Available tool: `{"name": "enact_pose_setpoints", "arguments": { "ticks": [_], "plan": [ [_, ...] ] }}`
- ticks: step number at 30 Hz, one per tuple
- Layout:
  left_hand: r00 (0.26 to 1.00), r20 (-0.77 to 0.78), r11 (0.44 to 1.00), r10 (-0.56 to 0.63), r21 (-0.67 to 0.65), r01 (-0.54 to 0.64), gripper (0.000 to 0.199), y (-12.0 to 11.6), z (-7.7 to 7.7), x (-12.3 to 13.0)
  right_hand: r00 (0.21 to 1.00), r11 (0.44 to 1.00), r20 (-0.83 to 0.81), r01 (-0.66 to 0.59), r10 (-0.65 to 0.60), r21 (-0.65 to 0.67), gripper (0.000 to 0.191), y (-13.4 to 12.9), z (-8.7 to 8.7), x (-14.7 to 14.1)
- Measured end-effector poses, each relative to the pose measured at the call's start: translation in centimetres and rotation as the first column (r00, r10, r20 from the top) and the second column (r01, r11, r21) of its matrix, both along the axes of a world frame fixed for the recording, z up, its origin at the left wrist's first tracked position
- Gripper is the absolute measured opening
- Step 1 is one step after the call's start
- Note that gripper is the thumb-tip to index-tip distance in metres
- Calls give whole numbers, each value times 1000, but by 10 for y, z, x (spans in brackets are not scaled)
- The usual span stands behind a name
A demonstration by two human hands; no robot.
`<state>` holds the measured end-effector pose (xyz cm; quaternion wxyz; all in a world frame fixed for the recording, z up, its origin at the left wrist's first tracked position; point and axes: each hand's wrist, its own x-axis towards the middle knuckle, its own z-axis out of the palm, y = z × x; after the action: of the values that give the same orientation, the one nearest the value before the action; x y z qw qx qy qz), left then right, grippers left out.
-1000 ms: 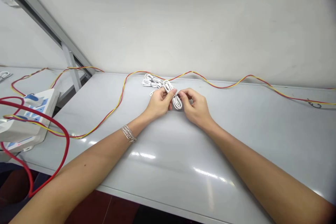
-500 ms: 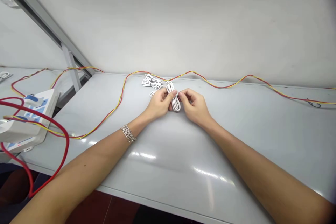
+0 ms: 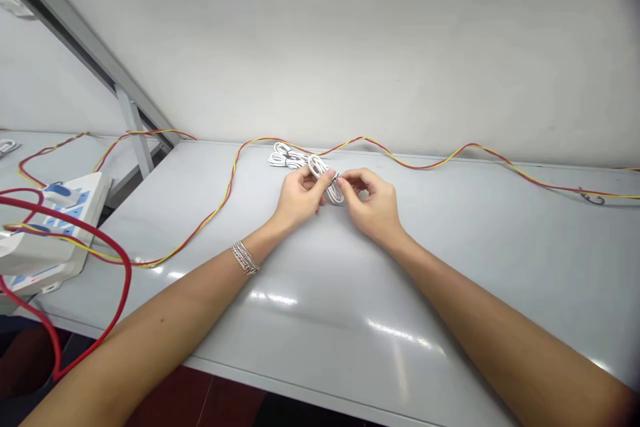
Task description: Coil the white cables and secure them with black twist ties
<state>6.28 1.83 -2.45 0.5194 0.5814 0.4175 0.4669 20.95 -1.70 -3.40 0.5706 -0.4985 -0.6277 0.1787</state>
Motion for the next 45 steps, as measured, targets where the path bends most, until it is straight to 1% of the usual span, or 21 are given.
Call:
{"name": "enact_pose_setpoints", "arguments": {
  "ticks": [4, 7, 9, 12, 14, 16, 19, 21, 25, 29, 33, 37, 41, 45],
  "plan": [
    [999, -40, 998, 9, 56, -7, 44, 1, -3, -1, 997, 998, 69, 13, -18, 69, 9, 0, -2, 0],
    [995, -92, 985, 48, 172, -32, 39, 0, -5, -1, 993, 996, 110, 21, -31, 87, 8, -1, -2, 0],
    [982, -150, 951, 114, 303, -65, 33, -2, -6, -1, 991, 996, 128, 25, -35, 83, 7, -2, -2, 0],
    [949, -235, 875, 211, 478, -76, 29, -6, -4, -1, 990, 997, 136, 41, -49, 61, 9, -2, -3, -1],
    [934, -264, 843, 240, 534, -66, 29, -8, -3, -1, 989, 997, 138, 44, -52, 61, 10, -2, -3, -1],
    [929, -275, 834, 247, 549, -59, 29, -8, -2, -1, 990, 997, 132, 42, -50, 65, 9, -2, -3, -1],
    [932, -280, 847, 231, 529, -51, 29, -8, -2, -1, 993, 998, 107, 43, -48, 48, 6, -2, -3, -1],
    [942, -270, 873, 201, 486, -47, 29, -7, -3, -1, 994, 998, 100, 47, -50, 31, 5, -2, -1, -1],
    [966, -232, 940, 116, 340, -31, 34, -4, -5, -2, 994, 999, 99, 50, -50, -3, 3, -2, 1, -1],
    [986, -151, 977, 69, 209, -37, 42, -3, -4, -2, 997, 999, 75, 28, -26, -30, 2, -2, 1, -1],
    [997, -73, 987, 24, 158, -13, 51, -1, -2, -2, 998, 999, 65, -6, 9, -48, 3, -1, -1, -1],
    [1000, -28, 991, -8, 134, 12, 58, 2, -3, -2, 996, 999, 73, -44, 46, -30, 3, -1, -2, 0],
    [999, 14, 992, -41, 118, 39, 60, 4, -5, -3, 993, 996, 84, -79, 83, -46, 7, -1, -3, 0],
    [997, 12, 994, -76, 84, 74, 59, 5, -5, -4, 991, 988, 51, -119, 124, -99, 11, 0, -3, 0]
  ]
}}
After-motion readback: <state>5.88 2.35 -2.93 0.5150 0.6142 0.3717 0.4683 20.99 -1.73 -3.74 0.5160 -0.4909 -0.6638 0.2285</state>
